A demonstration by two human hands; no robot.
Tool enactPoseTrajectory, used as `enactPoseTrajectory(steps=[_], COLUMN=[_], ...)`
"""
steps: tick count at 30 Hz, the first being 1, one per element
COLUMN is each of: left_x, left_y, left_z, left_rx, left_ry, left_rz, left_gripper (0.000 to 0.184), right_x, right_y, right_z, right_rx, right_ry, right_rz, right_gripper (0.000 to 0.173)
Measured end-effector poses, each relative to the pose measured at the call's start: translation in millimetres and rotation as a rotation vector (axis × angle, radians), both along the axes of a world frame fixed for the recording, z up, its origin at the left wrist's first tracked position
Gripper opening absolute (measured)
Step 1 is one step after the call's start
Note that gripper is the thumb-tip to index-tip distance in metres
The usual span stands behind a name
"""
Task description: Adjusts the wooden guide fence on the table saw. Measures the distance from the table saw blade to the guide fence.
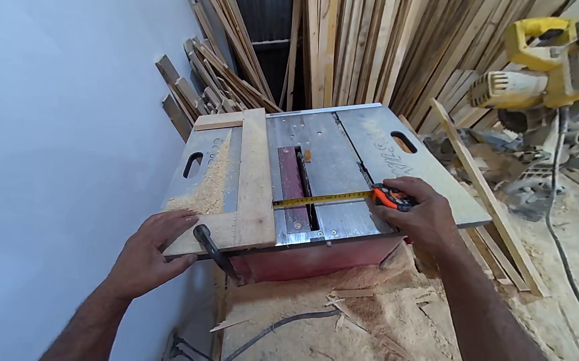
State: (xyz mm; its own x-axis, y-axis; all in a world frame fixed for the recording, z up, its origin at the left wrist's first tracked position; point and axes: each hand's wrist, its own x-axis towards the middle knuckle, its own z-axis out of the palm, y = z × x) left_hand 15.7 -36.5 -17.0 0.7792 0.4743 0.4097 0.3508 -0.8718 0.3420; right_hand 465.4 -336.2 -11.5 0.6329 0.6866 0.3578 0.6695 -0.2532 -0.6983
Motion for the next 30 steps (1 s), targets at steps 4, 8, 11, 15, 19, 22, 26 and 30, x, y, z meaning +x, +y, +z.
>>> enactPoseTrajectory(steps=[4, 8, 11, 15, 19, 22, 26, 30], left_x=[1.0, 0.3, 0.8, 2.9, 3.8, 3.7, 4.1, 4.1], left_y=[-1.9, -1.5, -1.1, -3.3, -2.1, -1.0, 0.0, 1.4], left_z=[-1.0, -2.9, -2.3, -0.5, -0.9, -0.9, -1.3, -2.0], left_rx=[0.013, 0.019, 0.004, 0.001, 0.023, 0.028, 0.032, 0.036], left_ry=[-0.025, -0.035, -0.035, -0.03, -0.048, -0.041, -0.057, -0.065], left_rz=[0.019, 0.023, 0.019, 0.034, 0.022, 0.023, 0.003, -0.002], left_gripper=[0.07, 0.07, 0.071, 0.075, 0.072, 0.071, 0.07, 0.069], right_x=[-1.0, -1.1, -0.5, -1.7, -1.2, -0.4, -1.4, -1.0], right_y=[-0.2, -0.4, 0.1, -0.1, 0.5, 0.5, 0.0, 0.7], right_z=[0.7, 0.5, -0.4, 0.2, -1.0, -1.5, 0.2, 0.5], right_rx=[0.002, -0.002, 0.005, -0.007, 0.0, -0.001, -0.006, 0.0], right_ry=[0.005, 0.004, 0.01, 0.025, 0.034, 0.03, 0.012, 0.015], right_rz=[-0.004, -0.002, -0.001, -0.009, -0.016, -0.016, -0.008, -0.007], right_gripper=[0.057, 0.056, 0.057, 0.057, 0.057, 0.058, 0.058, 0.056])
